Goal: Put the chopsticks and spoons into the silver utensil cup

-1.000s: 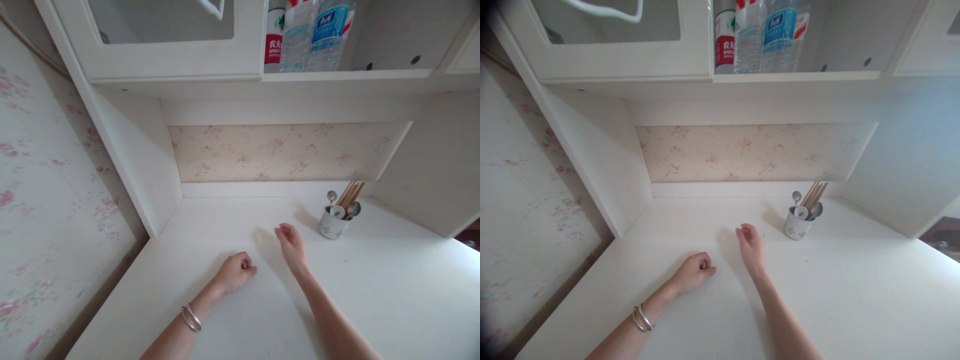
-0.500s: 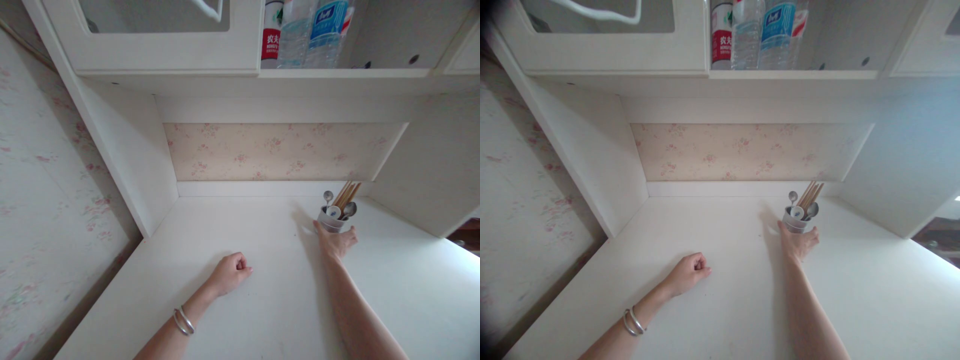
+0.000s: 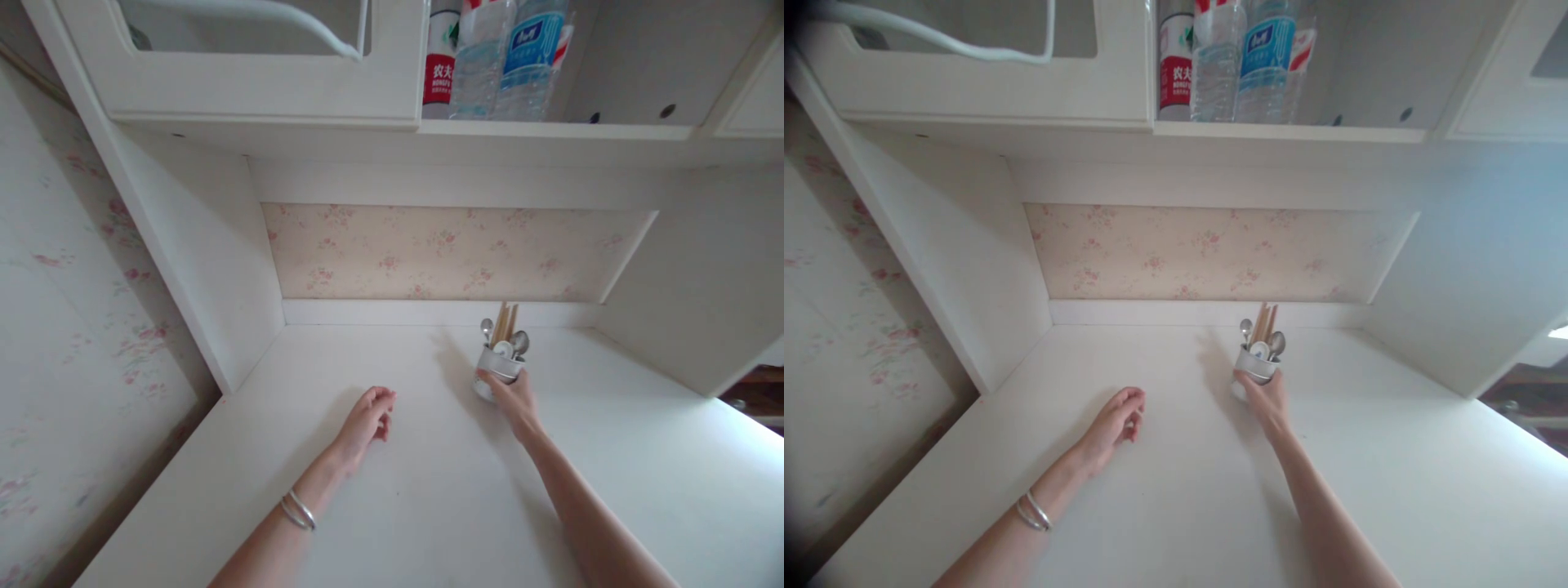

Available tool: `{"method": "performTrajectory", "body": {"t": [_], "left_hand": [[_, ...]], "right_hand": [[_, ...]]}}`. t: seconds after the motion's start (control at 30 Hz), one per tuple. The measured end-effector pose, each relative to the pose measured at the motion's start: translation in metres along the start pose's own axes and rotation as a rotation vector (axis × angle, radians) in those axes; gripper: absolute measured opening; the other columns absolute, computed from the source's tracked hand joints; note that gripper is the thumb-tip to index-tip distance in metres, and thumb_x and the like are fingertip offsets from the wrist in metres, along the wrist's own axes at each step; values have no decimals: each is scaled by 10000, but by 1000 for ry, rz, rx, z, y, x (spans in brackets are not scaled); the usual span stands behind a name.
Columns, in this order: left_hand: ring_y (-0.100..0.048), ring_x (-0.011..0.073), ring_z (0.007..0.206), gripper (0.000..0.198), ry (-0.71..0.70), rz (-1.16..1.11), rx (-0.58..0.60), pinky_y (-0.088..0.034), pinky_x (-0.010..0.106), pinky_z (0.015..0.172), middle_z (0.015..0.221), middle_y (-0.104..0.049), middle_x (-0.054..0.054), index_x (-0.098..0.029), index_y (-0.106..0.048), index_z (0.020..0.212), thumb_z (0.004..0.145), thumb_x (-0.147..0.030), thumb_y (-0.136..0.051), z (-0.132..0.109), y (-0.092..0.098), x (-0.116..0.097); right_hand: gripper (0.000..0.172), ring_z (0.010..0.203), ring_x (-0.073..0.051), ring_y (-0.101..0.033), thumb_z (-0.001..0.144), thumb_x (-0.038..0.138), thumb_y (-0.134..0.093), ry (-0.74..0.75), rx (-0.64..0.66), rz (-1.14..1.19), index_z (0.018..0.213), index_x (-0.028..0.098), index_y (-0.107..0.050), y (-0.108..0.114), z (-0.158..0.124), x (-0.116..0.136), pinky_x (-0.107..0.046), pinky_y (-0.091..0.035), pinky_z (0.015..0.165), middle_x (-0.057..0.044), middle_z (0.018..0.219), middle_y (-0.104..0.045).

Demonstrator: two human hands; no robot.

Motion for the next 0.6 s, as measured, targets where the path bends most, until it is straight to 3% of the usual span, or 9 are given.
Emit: {"method": "performTrajectory", "body": {"t": [0.17,0.33,0.6], "left_hand": [[-604,142,801,348,-71,-531,-117,-504,280,682,1026,-556,37,-236,-548,1037,751,-410,-645,30,-5,-16],[-633,183,770,360,-45,-779,-170,-527,327,653,960,-595,32,-249,-546,1024,759,-485,-608,41,10,-18],[-623,269,992,288,-77,-989,-329,-518,462,750,1141,-571,46,-270,-535,1049,812,-432,-554,40,44,-1]], "right_hand": [[483,802,-208,-598,689,441,-678,54,489,81,1068,175,-539,-45,-61,42,-276,-450,629,-52,911,-659],[491,869,-216,-597,661,333,-720,64,928,9,1090,164,-553,-71,-109,71,-289,-462,701,-41,945,-665],[489,872,-213,-607,648,326,-728,89,1198,-272,1085,167,-575,-90,-105,115,-265,-461,683,-49,979,-666]]}}
Point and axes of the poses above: each hand's wrist, its own z-axis towards the middle knuckle, its own y-axis out of the back of the hand, x = y × z, the point moved 6 cm from there along z, towards the middle knuckle
